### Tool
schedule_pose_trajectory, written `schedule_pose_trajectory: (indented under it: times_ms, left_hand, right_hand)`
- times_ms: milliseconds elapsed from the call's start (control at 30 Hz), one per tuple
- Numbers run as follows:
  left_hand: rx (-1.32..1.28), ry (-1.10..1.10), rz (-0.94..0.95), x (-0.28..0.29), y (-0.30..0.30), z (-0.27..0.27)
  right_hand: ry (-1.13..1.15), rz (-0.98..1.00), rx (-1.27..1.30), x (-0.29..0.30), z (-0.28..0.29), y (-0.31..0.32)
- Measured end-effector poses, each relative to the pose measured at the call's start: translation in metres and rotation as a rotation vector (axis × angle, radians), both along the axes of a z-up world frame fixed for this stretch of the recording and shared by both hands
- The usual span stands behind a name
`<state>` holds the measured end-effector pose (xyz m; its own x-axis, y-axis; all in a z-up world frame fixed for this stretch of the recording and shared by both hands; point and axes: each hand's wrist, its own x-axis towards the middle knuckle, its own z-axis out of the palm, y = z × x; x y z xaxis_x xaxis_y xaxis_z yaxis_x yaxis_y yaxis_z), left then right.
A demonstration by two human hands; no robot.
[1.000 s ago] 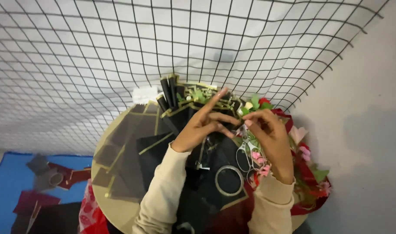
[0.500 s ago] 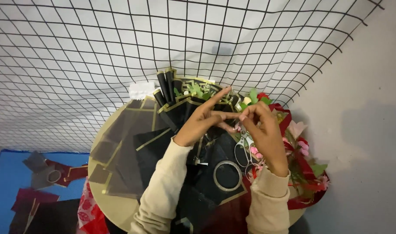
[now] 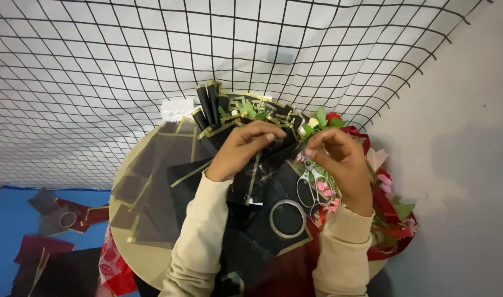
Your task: Arranging and wrapping a flower bouquet using decorative paper, tape, and scissors.
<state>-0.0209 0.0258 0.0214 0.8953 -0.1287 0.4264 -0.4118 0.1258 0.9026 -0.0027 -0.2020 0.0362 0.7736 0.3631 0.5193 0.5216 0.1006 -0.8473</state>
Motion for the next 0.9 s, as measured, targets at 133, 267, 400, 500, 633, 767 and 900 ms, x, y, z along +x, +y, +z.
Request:
schedule_pose_trajectory:
  times_ms: [133,267,400,500,633,767,900]
  left_hand:
    - [0.070,0.005,0.003,-0.006,-0.007,0.005]
    - [0.142,-0.006,0.004,-0.004,-0.014,-0.001]
    - [0.169,-0.023,-0.006,-0.005,-0.020,-0.003]
    - [0.198,-0.022,-0.018,-0.004,-0.020,-0.004]
    - [0.198,-0.030,-0.029,-0.004,-0.020,-0.006]
    - [0.197,-0.036,-0.055,-0.006,-0.019,-0.003]
    - [0.206,-0.024,-0.055,-0.008,-0.019,0.001]
  right_hand:
    - [0.036,-0.002,-0.014,-0.007,0.008,0.005]
    - [0.077,-0.036,-0.062,-0.008,0.010,0.009]
    - [0.137,-0.078,-0.071,-0.009,0.012,0.012]
    - [0.151,-0.088,-0.073,-0.008,0.011,0.011]
    - [0.138,-0.082,-0.091,-0.005,0.009,0.010]
    - [0.144,-0.055,-0.112,-0.001,0.009,0.008]
    - [0.117,-0.027,-0.124,0.000,0.007,0.005]
